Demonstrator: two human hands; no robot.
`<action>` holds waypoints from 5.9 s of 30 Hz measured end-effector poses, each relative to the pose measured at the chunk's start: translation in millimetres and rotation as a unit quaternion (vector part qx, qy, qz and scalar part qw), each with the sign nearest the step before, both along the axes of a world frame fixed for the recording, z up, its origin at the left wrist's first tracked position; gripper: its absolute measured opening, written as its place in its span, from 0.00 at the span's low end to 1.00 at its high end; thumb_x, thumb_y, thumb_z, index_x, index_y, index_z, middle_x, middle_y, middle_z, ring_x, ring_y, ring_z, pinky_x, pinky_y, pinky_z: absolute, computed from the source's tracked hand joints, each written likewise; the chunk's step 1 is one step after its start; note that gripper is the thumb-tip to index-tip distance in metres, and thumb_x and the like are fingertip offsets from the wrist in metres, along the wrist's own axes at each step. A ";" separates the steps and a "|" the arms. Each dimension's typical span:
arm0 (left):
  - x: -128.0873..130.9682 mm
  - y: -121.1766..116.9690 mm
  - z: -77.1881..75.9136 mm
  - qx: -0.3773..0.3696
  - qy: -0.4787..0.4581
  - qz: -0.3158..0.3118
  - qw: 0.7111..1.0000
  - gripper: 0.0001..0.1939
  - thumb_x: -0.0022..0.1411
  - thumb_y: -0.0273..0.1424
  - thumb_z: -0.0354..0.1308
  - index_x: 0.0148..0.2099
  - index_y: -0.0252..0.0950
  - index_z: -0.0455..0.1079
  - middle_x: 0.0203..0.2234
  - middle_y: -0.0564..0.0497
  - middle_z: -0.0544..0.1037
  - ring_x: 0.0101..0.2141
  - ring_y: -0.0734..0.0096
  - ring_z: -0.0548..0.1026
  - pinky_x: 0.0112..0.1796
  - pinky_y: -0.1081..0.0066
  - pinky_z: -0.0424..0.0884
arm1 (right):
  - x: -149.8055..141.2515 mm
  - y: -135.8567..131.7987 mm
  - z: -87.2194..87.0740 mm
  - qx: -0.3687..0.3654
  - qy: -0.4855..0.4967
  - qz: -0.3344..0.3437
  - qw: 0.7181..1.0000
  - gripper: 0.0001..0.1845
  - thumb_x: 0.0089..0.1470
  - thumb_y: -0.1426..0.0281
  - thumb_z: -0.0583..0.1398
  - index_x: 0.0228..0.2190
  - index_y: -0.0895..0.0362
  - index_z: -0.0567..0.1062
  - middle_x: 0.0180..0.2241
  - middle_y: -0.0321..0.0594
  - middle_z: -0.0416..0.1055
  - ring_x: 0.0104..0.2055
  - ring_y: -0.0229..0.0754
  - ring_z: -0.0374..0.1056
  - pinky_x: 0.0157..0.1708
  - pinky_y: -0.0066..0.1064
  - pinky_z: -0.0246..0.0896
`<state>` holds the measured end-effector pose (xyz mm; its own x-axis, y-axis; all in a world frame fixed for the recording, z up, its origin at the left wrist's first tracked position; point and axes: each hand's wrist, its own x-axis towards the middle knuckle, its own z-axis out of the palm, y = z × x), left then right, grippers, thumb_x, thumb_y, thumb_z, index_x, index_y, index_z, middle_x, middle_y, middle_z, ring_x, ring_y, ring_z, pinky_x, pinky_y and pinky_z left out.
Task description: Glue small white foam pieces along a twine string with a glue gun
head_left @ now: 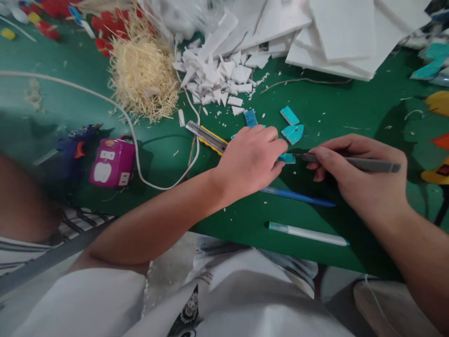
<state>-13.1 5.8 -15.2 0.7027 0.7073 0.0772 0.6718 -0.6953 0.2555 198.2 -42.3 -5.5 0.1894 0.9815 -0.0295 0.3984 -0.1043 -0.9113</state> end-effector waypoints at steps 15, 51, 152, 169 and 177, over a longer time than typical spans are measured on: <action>0.5 0.2 1.5 -0.002 0.004 0.004 1.000 0.10 0.76 0.32 0.59 0.47 0.35 0.81 0.41 0.45 0.81 0.46 0.55 0.79 0.42 0.61 0.66 | -3.0 1.4 4.2 -0.013 -0.008 -0.008 1.000 0.08 0.49 0.66 0.69 0.21 0.52 0.82 0.19 0.35 0.76 0.18 0.36 0.68 0.18 0.29 0.60; -7.7 1.2 8.1 0.003 0.017 -0.004 1.000 0.08 0.74 0.31 0.60 0.45 0.35 0.81 0.39 0.45 0.80 0.44 0.55 0.78 0.41 0.61 0.66 | 0.9 0.3 1.6 0.009 -0.003 0.018 1.000 0.10 0.54 0.59 0.73 0.27 0.50 0.83 0.24 0.35 0.79 0.20 0.39 0.70 0.21 0.33 0.68; -5.6 2.7 10.4 -0.017 0.043 -0.003 0.999 0.10 0.76 0.31 0.59 0.45 0.34 0.81 0.39 0.45 0.80 0.43 0.56 0.80 0.41 0.61 0.69 | -3.0 5.1 6.7 0.044 0.007 -0.022 0.999 0.06 0.52 0.70 0.67 0.24 0.53 0.82 0.21 0.34 0.77 0.19 0.35 0.69 0.21 0.28 0.66; -17.7 28.4 5.5 0.008 -0.053 0.068 0.996 0.18 0.75 0.29 0.58 0.64 0.41 0.73 0.55 0.44 0.84 0.56 0.52 0.79 0.57 0.54 0.75 | 1.8 5.9 6.8 0.049 0.011 -0.026 0.998 0.07 0.52 0.70 0.70 0.24 0.52 0.82 0.21 0.35 0.77 0.18 0.36 0.69 0.20 0.29 0.66; -25.5 34.2 16.3 -0.003 -0.055 0.044 0.998 0.21 0.69 0.28 0.62 0.63 0.45 0.74 0.48 0.47 0.85 0.52 0.54 0.79 0.54 0.56 0.74 | 9.5 4.1 3.9 0.055 0.031 -0.011 0.998 0.08 0.55 0.70 0.71 0.25 0.52 0.83 0.21 0.36 0.77 0.19 0.36 0.69 0.21 0.30 0.64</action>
<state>-38.6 40.0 1.1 0.6255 0.7665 0.1459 0.6976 -0.6331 0.3355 207.6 -38.2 -1.7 0.2124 0.9749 0.0660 0.3400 -0.0104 -0.9404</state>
